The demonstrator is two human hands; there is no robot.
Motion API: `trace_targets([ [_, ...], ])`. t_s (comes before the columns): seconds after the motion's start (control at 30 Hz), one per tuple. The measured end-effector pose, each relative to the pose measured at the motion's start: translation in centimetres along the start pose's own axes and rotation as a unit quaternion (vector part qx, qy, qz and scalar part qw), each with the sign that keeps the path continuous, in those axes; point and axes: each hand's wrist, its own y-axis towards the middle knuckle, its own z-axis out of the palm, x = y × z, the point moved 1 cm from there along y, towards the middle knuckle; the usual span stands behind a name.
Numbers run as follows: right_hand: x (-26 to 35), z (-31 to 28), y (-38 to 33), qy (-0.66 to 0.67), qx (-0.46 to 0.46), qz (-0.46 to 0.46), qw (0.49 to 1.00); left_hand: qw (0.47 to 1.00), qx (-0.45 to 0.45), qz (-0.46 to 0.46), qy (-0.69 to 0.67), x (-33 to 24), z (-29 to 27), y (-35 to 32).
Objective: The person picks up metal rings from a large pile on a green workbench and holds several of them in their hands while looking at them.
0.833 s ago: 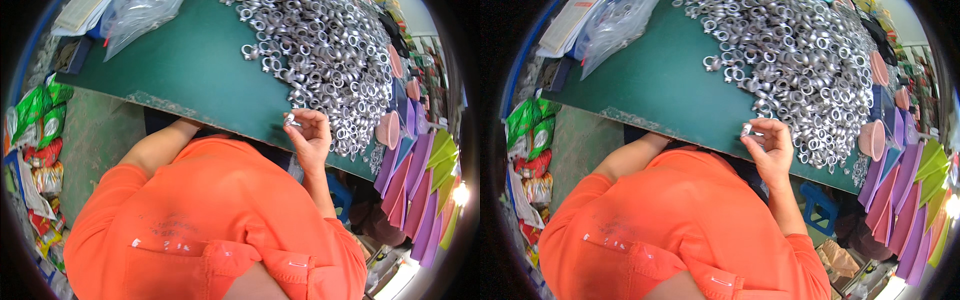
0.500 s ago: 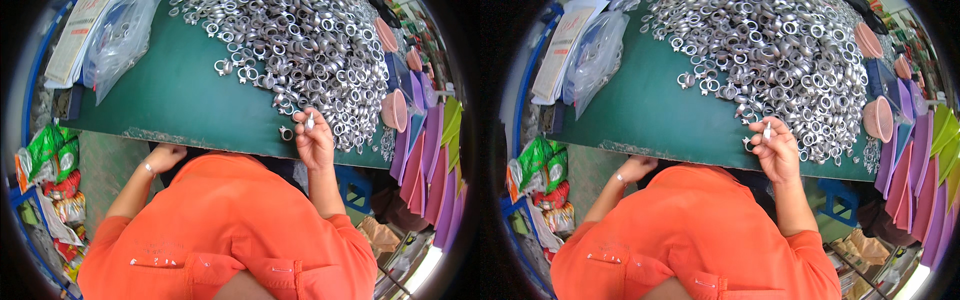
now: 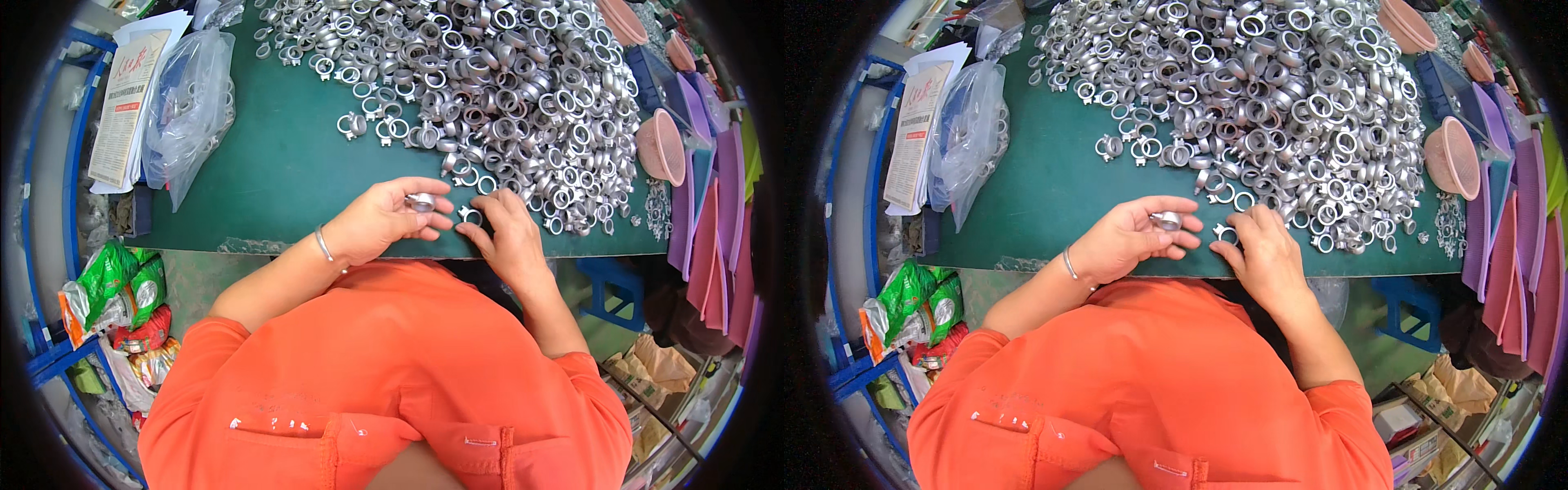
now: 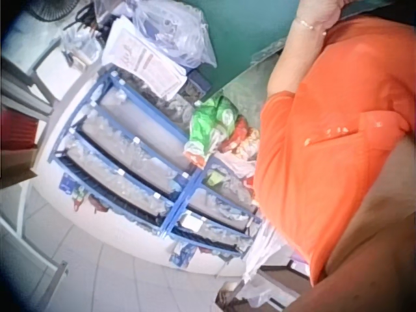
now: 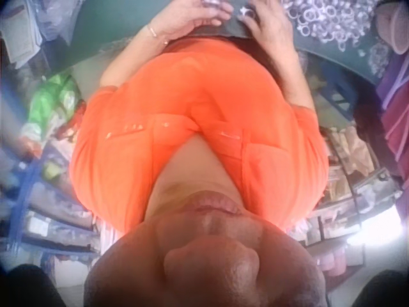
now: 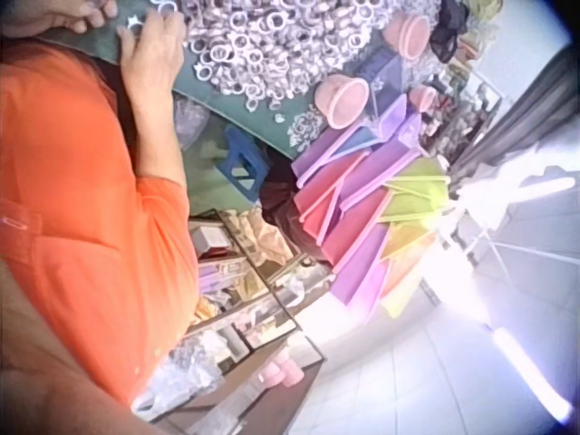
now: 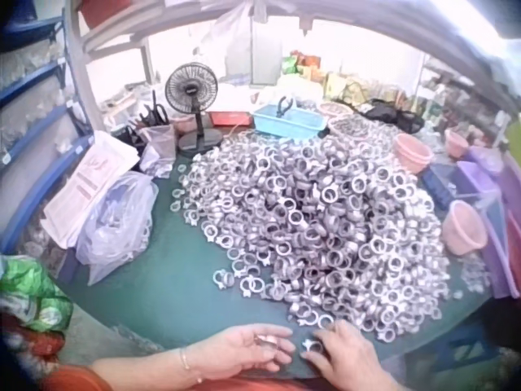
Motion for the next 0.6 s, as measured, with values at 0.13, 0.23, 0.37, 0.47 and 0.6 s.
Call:
trace_targets([
  [0.13,-0.6,0.4,0.1,0.149,0.037,0.057,0.986,0.997,-0.048,0.046,0.042,0.1,0.3,-0.1],
  [0.23,-0.7,0.5,0.3,0.254,0.003,0.069,0.965,0.992,-0.076,0.045,0.088,-0.3,0.6,-0.5],
  [0.37,-1.0,1.0,0.4,0.509,0.021,0.085,0.856,0.984,-0.077,0.063,0.145,-0.3,0.4,-0.8],
  [0.47,-0.9,1.1,0.6,0.639,0.064,0.108,0.759,0.977,-0.064,0.09,0.184,-0.2,0.3,-0.9],
  [0.6,-1.6,1.3,0.2,0.755,0.114,0.169,0.624,0.973,-0.073,0.119,0.186,-0.2,0.4,-0.8],
])
